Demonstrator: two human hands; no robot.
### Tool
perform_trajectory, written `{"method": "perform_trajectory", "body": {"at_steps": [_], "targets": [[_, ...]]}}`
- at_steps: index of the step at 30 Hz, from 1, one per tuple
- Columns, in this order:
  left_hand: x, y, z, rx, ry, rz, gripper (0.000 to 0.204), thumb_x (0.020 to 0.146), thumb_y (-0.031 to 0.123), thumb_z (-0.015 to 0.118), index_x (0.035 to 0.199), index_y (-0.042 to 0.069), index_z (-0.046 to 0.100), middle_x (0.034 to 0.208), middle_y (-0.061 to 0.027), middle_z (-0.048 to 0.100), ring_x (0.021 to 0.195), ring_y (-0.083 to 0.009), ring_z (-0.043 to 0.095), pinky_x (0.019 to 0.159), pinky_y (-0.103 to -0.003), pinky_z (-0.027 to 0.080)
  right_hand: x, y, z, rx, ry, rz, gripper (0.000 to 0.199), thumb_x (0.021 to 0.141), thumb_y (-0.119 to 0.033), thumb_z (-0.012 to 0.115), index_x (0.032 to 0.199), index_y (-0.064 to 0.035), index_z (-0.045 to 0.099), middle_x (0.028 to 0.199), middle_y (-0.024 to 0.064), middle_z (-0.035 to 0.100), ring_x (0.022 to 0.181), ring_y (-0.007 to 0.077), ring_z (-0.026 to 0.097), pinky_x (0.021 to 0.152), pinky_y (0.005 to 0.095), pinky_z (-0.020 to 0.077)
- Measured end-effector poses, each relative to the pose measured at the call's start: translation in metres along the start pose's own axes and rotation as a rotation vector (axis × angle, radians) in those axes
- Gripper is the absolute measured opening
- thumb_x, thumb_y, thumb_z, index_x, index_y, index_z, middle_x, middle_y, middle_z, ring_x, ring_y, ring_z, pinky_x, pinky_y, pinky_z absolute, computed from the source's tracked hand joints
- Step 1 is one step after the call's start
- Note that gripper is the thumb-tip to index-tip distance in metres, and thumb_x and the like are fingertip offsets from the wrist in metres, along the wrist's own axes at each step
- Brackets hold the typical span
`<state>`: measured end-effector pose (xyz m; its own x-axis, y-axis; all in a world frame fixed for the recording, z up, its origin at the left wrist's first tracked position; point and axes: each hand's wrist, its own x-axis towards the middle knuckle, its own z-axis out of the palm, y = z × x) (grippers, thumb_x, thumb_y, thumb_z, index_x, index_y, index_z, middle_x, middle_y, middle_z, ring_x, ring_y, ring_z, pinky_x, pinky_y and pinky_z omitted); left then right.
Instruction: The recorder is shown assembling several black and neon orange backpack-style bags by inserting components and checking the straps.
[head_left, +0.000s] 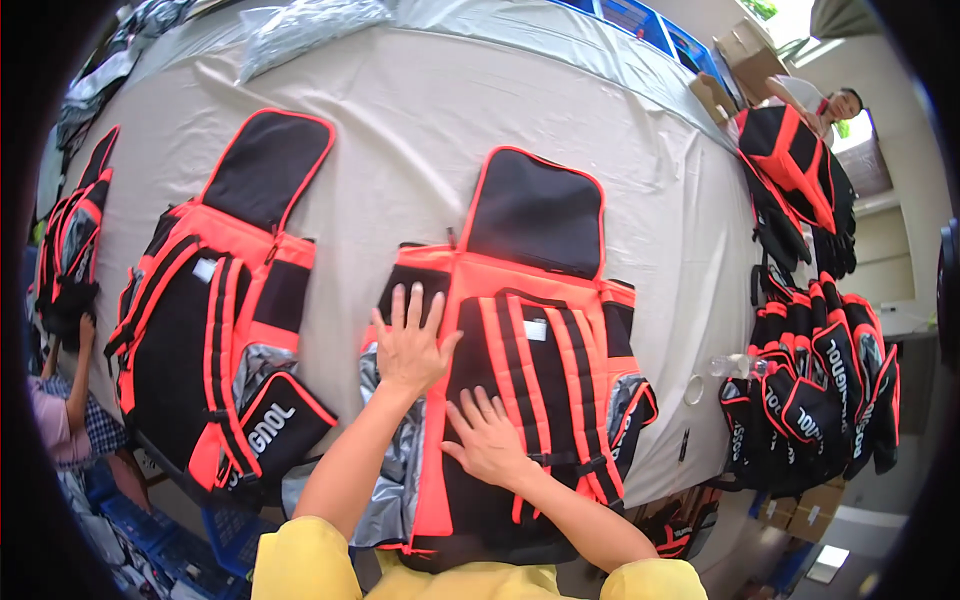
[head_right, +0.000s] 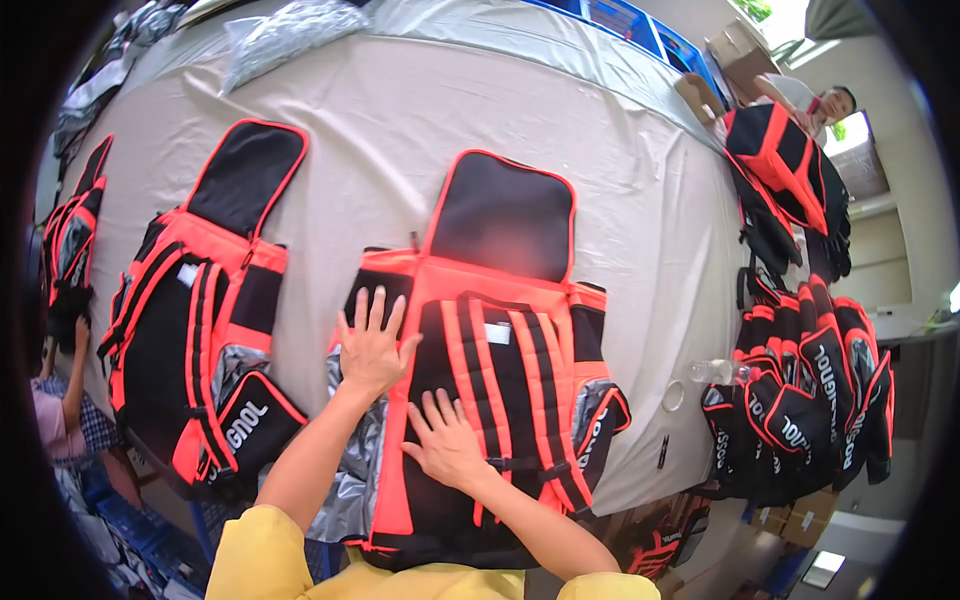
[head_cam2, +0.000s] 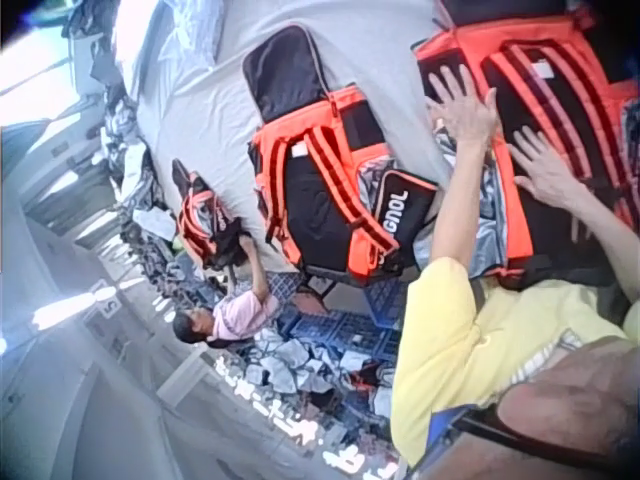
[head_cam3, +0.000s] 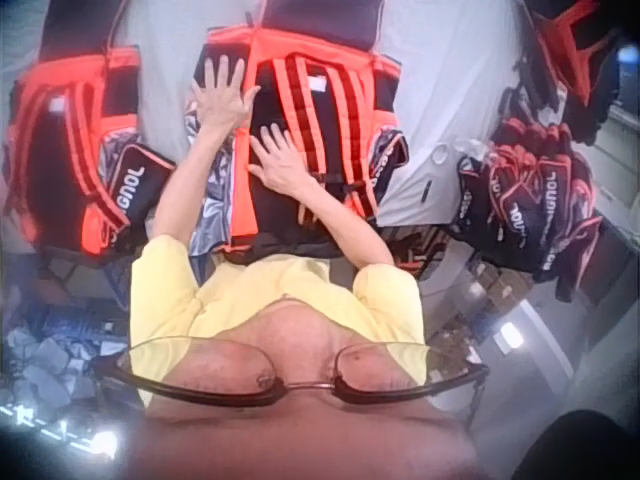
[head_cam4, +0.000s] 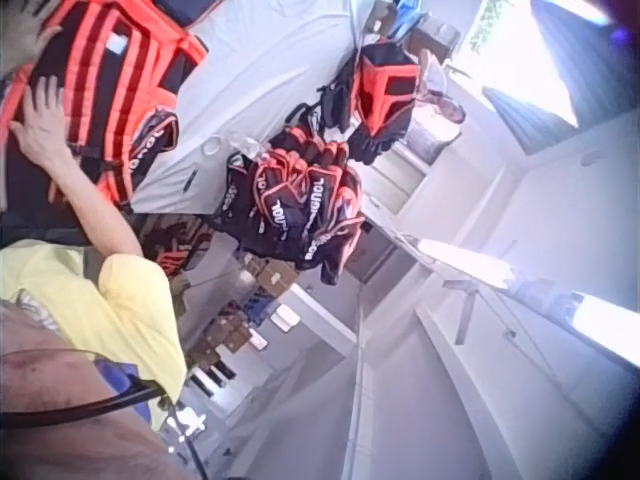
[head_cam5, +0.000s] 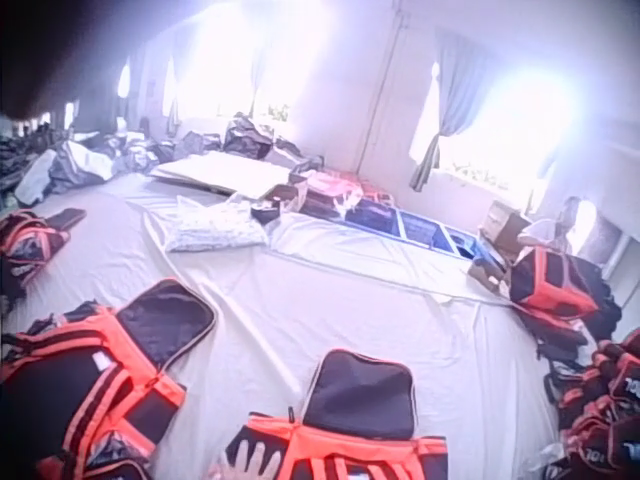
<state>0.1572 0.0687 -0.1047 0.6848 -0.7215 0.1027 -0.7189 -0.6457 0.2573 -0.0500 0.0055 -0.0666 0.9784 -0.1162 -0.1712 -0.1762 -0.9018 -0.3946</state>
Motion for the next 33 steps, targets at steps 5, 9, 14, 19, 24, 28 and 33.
{"method": "perform_trajectory", "body": {"at_steps": [5,9,14,19,24,28,33], "targets": [[-0.010,-0.006,0.049,0.064,-0.046,-0.023,0.080,0.097,0.054,0.064,0.163,0.012,0.043,0.172,-0.0206,0.030,0.163,-0.0401,0.020,0.124,-0.076,0.009,0.058,0.061,-0.097,0.993,-0.183,0.405,0.028,0.107,-0.025,0.064,0.122,-0.0029,0.073,0.108,0.0180,0.077,0.087,0.0275,0.079,0.077,0.0381,0.0607],[0.002,0.007,0.052,0.079,-0.056,0.015,0.081,0.096,0.049,0.065,0.164,0.012,0.041,0.173,-0.0215,0.029,0.163,-0.0405,0.019,0.124,-0.075,0.008,0.085,0.218,-0.075,0.263,0.601,0.411,0.023,0.096,-0.015,0.076,0.117,-0.0055,0.073,0.100,0.0145,0.071,0.095,0.0341,0.069,0.082,0.0437,0.0567],[-0.001,0.005,0.056,0.107,-0.095,0.020,0.082,0.095,0.047,0.063,0.165,0.011,0.038,0.173,-0.0227,0.028,0.163,-0.0426,0.018,0.124,-0.074,0.008,0.137,0.294,-0.068,-0.092,0.548,0.176,0.016,0.087,-0.017,0.081,0.099,-0.0100,0.073,0.099,0.0064,0.064,0.097,0.0301,0.066,0.073,0.0432,0.0576],[-0.004,0.002,0.051,0.157,-0.123,-0.016,0.084,0.094,0.045,0.064,0.164,0.007,0.038,0.172,-0.0261,0.027,0.162,-0.0448,0.019,0.124,-0.075,0.008,0.216,0.229,-0.052,0.040,0.572,-0.025,0.010,0.094,-0.018,0.070,0.089,-0.0095,0.069,0.095,0.0078,0.062,0.092,0.0294,0.065,0.068,0.0435,0.0583],[0.009,0.010,0.061,0.171,-0.124,-0.021,0.083,0.095,0.045,0.062,0.163,0.006,0.039,0.172,-0.0263,0.027,0.162,-0.0449,0.018,0.124,-0.074,0.008,0.284,0.135,-0.024,0.228,0.508,-0.258,0.002,0.086,-0.011,0.066,0.086,-0.0085,0.066,0.089,0.0083,0.063,0.090,0.0292,0.070,0.068,0.0421,0.0602],[-0.003,-0.006,0.047,0.160,-0.117,-0.069,0.081,0.093,0.046,0.062,0.161,0.006,0.042,0.171,-0.0262,0.029,0.162,-0.0451,0.019,0.124,-0.074,0.008,0.277,0.154,-0.071,0.469,0.621,-0.087,0.011,0.096,-0.020,0.068,0.100,-0.0101,0.069,0.100,0.0089,0.068,0.090,0.0337,0.072,0.071,0.0451,0.0614],[0.016,0.021,0.060,0.065,-0.082,0.015,0.083,0.091,0.047,0.066,0.160,0.008,0.043,0.170,-0.0250,0.030,0.161,-0.0449,0.021,0.123,-0.077,0.009,0.225,0.394,-0.113,0.058,0.835,0.898,0.075,0.098,-0.039,0.073,0.146,0.0106,0.044,0.135,0.0304,0.064,0.123,0.0384,0.067,0.100,0.0495,0.0554]]}}
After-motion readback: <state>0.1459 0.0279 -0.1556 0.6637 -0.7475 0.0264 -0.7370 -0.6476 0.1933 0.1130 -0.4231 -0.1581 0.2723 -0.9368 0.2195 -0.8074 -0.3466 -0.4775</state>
